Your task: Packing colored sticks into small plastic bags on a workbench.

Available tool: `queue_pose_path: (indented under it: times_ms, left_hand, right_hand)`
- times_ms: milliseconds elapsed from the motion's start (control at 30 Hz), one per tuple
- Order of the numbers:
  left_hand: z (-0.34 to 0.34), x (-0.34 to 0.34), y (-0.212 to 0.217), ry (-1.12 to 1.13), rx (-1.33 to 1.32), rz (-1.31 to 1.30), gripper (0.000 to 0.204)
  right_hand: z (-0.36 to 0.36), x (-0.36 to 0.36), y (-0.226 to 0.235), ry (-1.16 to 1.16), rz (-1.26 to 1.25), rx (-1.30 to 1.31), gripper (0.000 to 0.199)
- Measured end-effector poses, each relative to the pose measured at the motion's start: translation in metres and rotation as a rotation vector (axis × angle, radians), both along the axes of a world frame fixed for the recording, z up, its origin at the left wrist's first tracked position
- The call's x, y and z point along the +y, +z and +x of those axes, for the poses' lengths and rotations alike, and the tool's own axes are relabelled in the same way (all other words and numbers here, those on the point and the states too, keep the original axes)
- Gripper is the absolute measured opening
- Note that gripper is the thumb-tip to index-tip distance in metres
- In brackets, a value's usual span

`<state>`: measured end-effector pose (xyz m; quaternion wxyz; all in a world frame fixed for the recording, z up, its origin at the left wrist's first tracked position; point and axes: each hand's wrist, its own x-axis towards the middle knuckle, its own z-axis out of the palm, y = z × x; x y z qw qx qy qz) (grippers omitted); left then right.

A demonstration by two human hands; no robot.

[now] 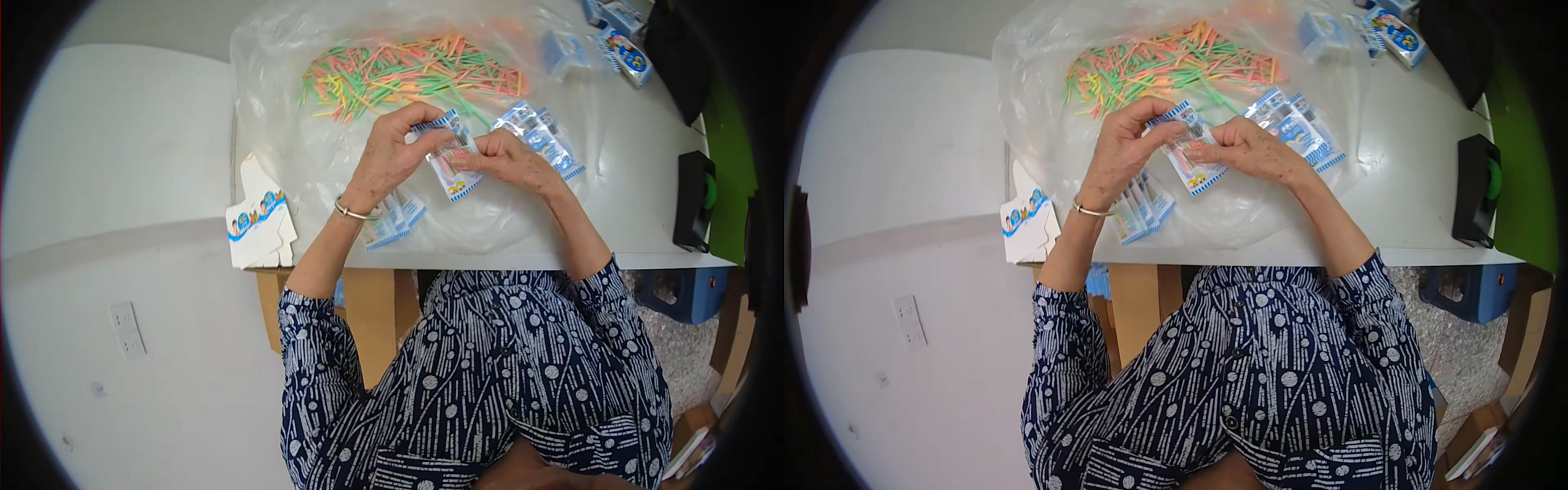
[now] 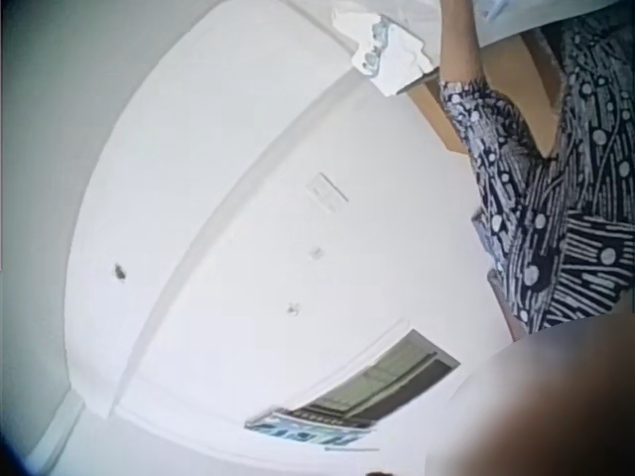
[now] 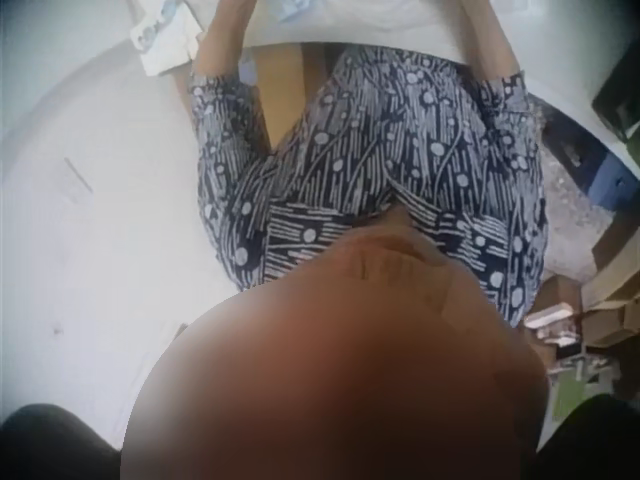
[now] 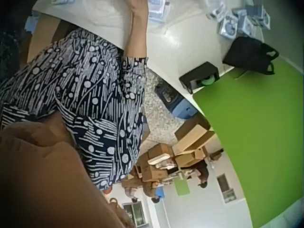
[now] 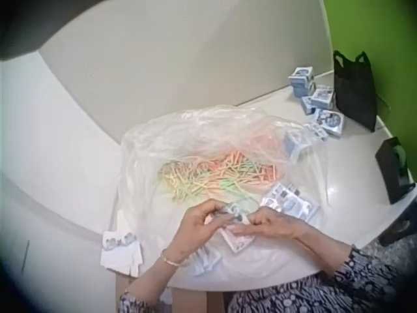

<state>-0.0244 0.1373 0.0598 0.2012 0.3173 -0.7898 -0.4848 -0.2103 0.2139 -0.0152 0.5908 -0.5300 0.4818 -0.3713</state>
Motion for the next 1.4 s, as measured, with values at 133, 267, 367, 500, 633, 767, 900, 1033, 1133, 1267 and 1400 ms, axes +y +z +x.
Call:
queue_pose_path:
  times_ms: [133, 267, 367, 500, 633, 767, 900, 1033, 1133, 1267, 1400]
  left_hand:
    - [0.043, -0.002, 0.012, 0.06, 0.051, 0.105, 0.017]
    - [0.104, 0.0, 0.011, 0.167, -0.14, 0.202, 0.016]
    - [0.139, 0.003, -0.017, 0.161, -0.249, 0.168, 0.016]
    - [0.153, 0.01, -0.042, 0.172, -0.425, -0.24, 0.021]
    - [0.154, 0.007, -0.046, 0.167, -0.475, -0.382, 0.028]
    - [0.131, -0.009, -0.035, 0.188, -0.36, -0.541, 0.031]
    - [0.065, -0.016, -0.022, 0.104, -0.318, -0.509, 0.032]
    - [0.026, -0.015, -0.025, 0.034, -0.191, -0.503, 0.031]
    - [0.0, -0.011, -0.028, -0.045, -0.148, -0.536, 0.03]
    - [-0.02, -0.01, -0.043, -0.074, -0.143, -0.5, 0.029]
    - [-0.033, -0.017, -0.054, -0.01, -0.059, -0.446, 0.03]
  right_hand:
    - [-0.009, 0.008, 0.031, -0.011, -0.16, 0.116, 0.037]
    - [-0.032, 0.025, 0.018, -0.488, -0.44, 0.608, 0.039]
    - [-0.043, 0.034, -0.01, -0.554, -0.502, 0.945, 0.038]
    - [-0.033, 0.031, -0.047, -0.565, -0.483, 0.927, 0.031]
    - [-0.034, 0.025, -0.056, -0.604, -0.539, 0.852, 0.023]
    - [-0.039, 0.02, -0.062, -0.633, -0.607, 0.854, 0.014]
    - [-0.044, 0.018, -0.078, -0.631, -0.62, 0.981, 0.018]
    - [-0.029, 0.019, -0.056, -0.638, -0.595, 0.928, 0.028]
    - [-0.03, 0.018, -0.062, -0.655, -0.642, 0.958, 0.023]
    - [-0.038, 0.017, -0.066, -0.609, -0.578, 0.965, 0.018]
    - [-0.028, 0.02, -0.038, -0.674, -0.768, 1.0, 0.017]
